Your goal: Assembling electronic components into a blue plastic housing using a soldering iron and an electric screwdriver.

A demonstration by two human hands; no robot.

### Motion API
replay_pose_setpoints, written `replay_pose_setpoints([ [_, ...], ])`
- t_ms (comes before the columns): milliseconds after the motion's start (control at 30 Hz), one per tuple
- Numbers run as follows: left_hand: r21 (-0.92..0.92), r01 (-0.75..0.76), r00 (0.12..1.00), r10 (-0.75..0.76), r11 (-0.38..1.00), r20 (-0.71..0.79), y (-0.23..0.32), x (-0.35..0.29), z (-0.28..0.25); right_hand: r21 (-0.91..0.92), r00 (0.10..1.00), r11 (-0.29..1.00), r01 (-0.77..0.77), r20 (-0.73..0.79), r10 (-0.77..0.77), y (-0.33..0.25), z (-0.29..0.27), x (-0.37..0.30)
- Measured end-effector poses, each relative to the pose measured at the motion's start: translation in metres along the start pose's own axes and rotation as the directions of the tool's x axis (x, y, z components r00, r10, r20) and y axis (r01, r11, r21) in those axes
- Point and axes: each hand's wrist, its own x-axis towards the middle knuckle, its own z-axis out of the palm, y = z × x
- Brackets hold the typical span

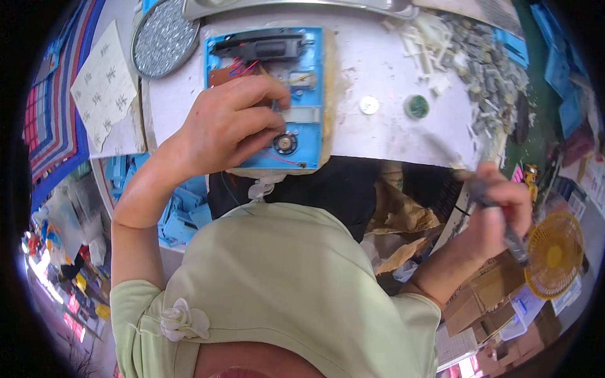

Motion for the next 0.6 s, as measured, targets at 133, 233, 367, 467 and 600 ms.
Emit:
replay_pose_setpoints([
  [133, 0.039, 0.026, 0.997, -0.029, 0.999, 0.065, -0.001, 0.004, -0.001, 0.017, 0.741, 0.998, -0.055, -0.669, 0.053, -0.001, -0.096, -0.011],
  [233, 0.069, 0.039, 0.999, -0.041, 0.997, 0.032, 0.007, 0.007, -0.002, -0.09, 0.641, 0.996, 0.023, -0.763, -0.083, 0.005, -0.161, -0.015],
  [367, 0.034, 0.088, 0.994, -0.09, 0.996, 0.057, 0.015, 0.016, 0.002, -0.179, 0.493, 0.984, 0.011, -0.855, -0.162, 0.004, -0.178, -0.01],
  [467, 0.023, 0.11, 0.992, -0.111, 0.994, 0.06, 0.015, 0.011, -0.001, -0.147, 0.457, 0.989, -0.003, -0.88, -0.129, 0.035, -0.179, 0.017],
  [600, 0.033, 0.042, 0.999, -0.043, 0.999, 0.027, 0.004, 0.004, -0.004, -0.134, 0.588, 0.946, -0.295, -0.806, 0.07, 0.062, -0.207, 0.047],
])
